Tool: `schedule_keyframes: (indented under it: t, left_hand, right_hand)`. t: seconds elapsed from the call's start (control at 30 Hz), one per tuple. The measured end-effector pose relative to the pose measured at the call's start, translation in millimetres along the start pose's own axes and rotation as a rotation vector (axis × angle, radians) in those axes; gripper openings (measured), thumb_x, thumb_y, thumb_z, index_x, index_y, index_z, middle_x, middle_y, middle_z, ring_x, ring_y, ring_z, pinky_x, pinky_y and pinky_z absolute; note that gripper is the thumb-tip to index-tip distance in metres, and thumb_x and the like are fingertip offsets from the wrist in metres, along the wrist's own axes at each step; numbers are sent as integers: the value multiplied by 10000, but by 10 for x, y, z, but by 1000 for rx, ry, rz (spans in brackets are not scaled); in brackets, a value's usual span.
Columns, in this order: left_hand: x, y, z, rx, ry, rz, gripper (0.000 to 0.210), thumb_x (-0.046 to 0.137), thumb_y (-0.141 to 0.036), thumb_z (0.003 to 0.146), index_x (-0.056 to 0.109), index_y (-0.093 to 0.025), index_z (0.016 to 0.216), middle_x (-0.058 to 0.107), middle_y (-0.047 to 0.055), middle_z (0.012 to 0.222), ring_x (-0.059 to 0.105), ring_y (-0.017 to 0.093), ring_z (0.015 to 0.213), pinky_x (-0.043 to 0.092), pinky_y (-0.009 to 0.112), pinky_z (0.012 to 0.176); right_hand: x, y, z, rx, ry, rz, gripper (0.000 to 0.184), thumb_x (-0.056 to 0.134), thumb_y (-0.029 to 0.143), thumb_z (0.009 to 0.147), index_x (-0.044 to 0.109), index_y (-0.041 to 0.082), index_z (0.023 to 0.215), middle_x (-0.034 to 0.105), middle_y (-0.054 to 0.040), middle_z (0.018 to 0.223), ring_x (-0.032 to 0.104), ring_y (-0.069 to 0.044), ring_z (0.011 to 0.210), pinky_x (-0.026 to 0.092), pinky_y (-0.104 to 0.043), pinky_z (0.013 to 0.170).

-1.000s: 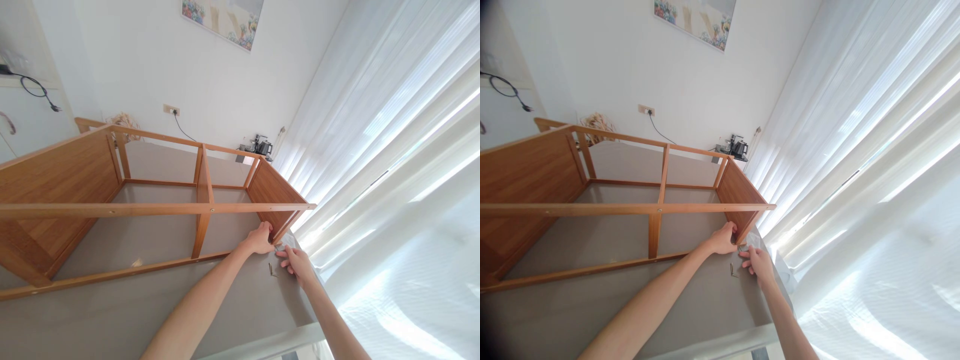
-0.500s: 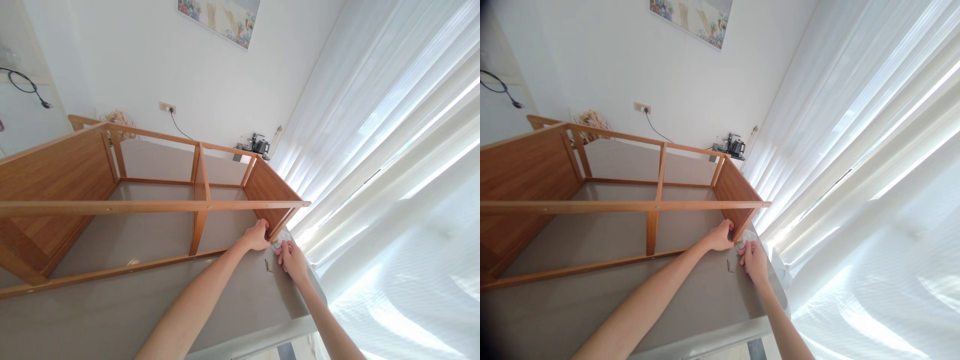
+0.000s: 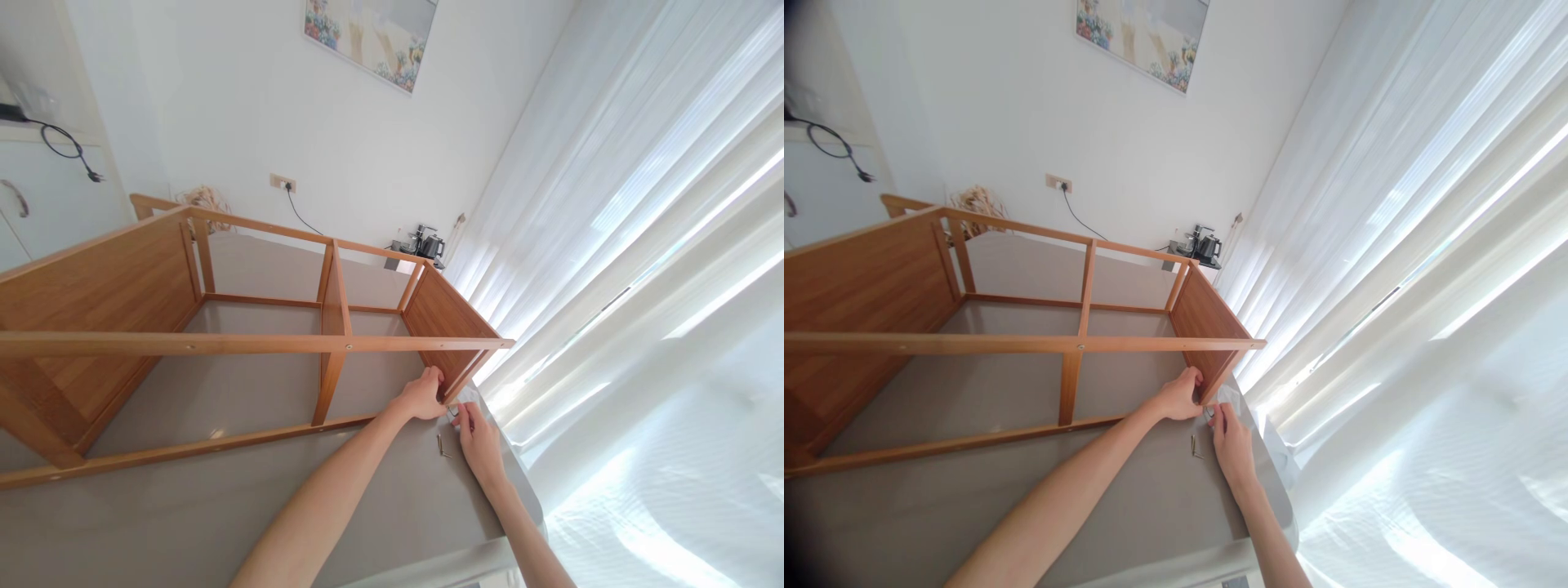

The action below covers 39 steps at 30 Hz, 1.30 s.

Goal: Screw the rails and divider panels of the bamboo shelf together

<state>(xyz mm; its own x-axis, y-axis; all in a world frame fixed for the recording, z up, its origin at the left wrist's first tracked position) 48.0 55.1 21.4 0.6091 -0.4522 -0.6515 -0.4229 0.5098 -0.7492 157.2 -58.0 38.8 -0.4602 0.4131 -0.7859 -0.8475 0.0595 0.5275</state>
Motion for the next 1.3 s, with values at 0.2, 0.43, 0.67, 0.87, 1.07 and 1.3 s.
schedule_keyframes:
  t: [0.2,0.43,0.67,0.87,1.07,1.3]
  left_hand:
    - [-1,0,-3,11,-4,-4,559,741,-405,695,422,-246,1125,563,63,1230,647,251,1017,514,359,865]
    - [-4,-3,4,12,-6,-2,572,744,-448,698,424,-241,1124,559,73,1226,641,262,1038,520,368,861]
    - [-4,-7,-3,14,-6,1,566,729,-487,720,419,-249,1128,558,70,1231,645,260,1036,524,374,860]
    - [12,12,-2,3,-3,9,572,736,-470,722,409,-258,1141,551,62,1251,649,249,1032,520,371,874]
    - [12,19,1,-7,1,10,573,746,-440,706,410,-258,1134,555,57,1245,652,248,1025,520,364,868]
    - [4,13,-4,-7,8,6,564,748,-407,693,414,-256,1122,558,57,1234,652,258,1027,522,366,857]
  right_hand:
    - [8,18,-2,-26,3,-29,334,333,482,1016,544,258,887,697,-8,797,642,-190,661,449,-288,641]
    - [11,25,0,-50,-4,-69,312,325,449,1031,532,262,892,692,3,783,655,-180,653,462,-278,617]
    - [89,124,-11,-163,31,-158,302,324,420,1029,530,261,875,651,-9,745,623,-196,628,423,-296,578]
    - [137,176,-25,-217,45,-222,276,317,359,1023,531,259,882,618,-11,724,585,-193,586,371,-294,527]
    - [95,218,-35,-248,42,-223,263,302,320,1025,535,263,918,622,-4,732,595,-181,621,424,-284,560]
    - [19,139,-2,-123,19,-100,296,325,399,1019,562,261,908,666,-11,760,629,-188,652,454,-290,617]
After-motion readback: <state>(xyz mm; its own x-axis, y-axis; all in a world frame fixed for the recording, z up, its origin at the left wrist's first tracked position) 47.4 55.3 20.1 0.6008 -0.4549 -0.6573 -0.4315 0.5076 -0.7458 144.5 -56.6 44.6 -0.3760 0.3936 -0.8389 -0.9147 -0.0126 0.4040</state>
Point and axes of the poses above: each hand's wrist, its own z-axis towards the middle knuckle, its own x-axis out of the palm, y = z × x, the point moved 8 cm from there along z, towards the middle knuckle
